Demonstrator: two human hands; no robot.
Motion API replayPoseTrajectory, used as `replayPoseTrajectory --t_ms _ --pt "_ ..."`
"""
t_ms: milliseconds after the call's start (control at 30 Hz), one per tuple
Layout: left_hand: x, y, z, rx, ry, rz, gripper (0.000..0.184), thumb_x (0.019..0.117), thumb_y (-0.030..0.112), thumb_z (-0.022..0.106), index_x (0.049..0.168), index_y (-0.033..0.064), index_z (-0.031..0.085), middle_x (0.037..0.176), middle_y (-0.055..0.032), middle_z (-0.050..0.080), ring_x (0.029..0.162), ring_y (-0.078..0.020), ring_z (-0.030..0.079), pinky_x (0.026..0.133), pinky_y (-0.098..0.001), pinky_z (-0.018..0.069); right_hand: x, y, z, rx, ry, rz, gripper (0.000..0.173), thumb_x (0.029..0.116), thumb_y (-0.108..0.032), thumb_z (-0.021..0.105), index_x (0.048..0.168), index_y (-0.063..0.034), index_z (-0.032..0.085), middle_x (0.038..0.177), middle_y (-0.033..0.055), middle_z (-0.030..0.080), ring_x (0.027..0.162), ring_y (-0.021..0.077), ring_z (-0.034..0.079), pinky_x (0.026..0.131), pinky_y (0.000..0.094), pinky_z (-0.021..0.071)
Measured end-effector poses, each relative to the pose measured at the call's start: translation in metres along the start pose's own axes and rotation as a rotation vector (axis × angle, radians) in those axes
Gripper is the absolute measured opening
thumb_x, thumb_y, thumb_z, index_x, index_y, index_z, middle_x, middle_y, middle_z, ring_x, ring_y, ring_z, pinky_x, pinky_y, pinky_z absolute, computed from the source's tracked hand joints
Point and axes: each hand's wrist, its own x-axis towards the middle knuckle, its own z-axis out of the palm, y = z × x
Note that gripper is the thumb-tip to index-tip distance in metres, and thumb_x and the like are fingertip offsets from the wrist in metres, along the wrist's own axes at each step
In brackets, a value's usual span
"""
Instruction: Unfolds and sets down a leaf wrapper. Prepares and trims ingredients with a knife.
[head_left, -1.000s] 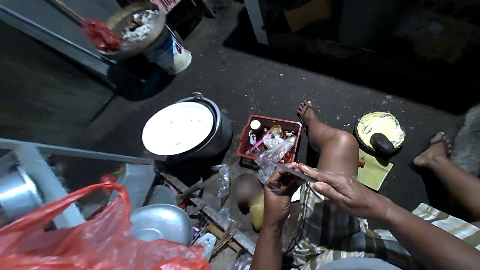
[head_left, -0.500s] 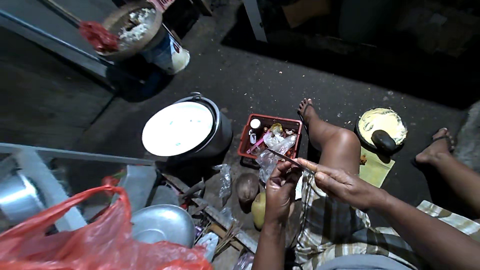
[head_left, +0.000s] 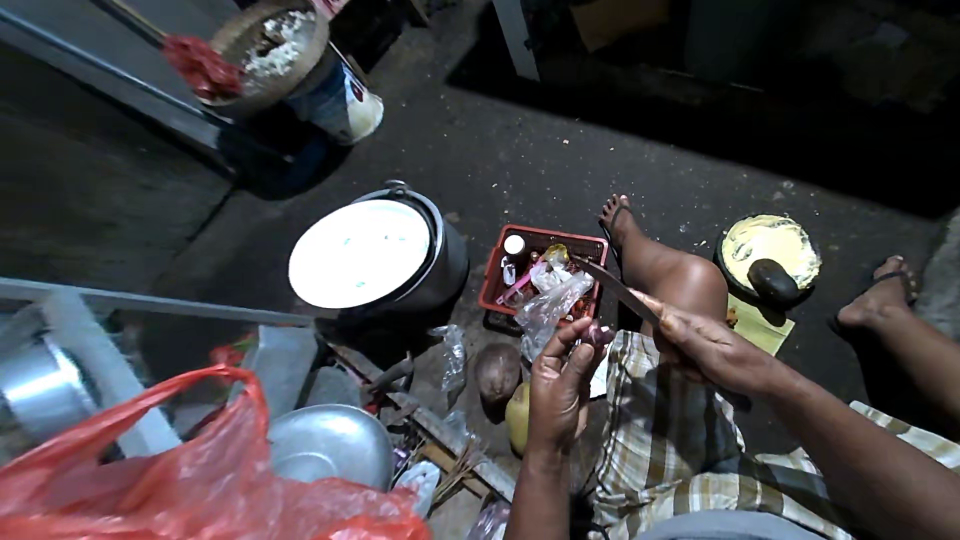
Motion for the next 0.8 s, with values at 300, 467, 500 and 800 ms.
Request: replayPoseTrajectory --t_ms 300,467,500,800 --pt "0.0 0.001 0.003 0.19 -0.13 0.024 0.019 0.0955 0.004 0.067 0.114 0.0051 0.072 0.106 -0.0009 0.075 0.096 -0.0094 0.072 0.09 -0.0275 0.0594 -0.004 -0.005 0.0 -0.355 -0.11 -0.242 0.05 0.1122 -0.033 0.039 0.155 -0.0073 0.047 0.118 0.0081 0.069 0.088 -0.0029 0.059 0.082 0.0157 0.0493" --pt "0.001 -0.004 -0.002 0.219 -0.144 0.095 0.03 0.0855 -0.004 0.074 0.112 0.009 0.074 0.108 -0.0012 0.076 0.097 -0.0114 0.073 0.09 -0.0305 0.0606 -0.003 -0.001 0.001 -0.349 -0.069 -0.222 0.045 0.1128 -0.031 0.038 0.15 -0.0114 0.055 0.138 0.0049 0.066 0.113 -0.0034 0.062 0.101 0.0176 0.0476" --pt "0.002 -0.005 -0.003 0.219 -0.15 0.103 0.033 0.0853 -0.004 0.074 0.115 0.0097 0.071 0.109 -0.0009 0.075 0.098 -0.0118 0.072 0.09 -0.031 0.0604 -0.003 -0.001 -0.001 -0.335 -0.071 -0.207 0.045 0.1126 -0.031 0.039 0.149 -0.0114 0.056 0.137 0.0041 0.067 0.112 -0.0047 0.061 0.1 0.0167 0.0474" --pt "0.003 0.005 0.01 0.072 -0.131 0.028 0.028 0.095 0.011 0.07 0.123 0.0068 0.068 0.114 -0.0058 0.074 0.105 -0.0149 0.071 0.094 -0.0299 0.0587 -0.016 -0.006 -0.024 0.149 -0.037 -0.003 0.049 0.1086 -0.052 0.04 0.147 -0.0221 0.049 0.073 -0.0134 0.048 0.054 -0.005 0.044 0.047 0.0111 0.039"
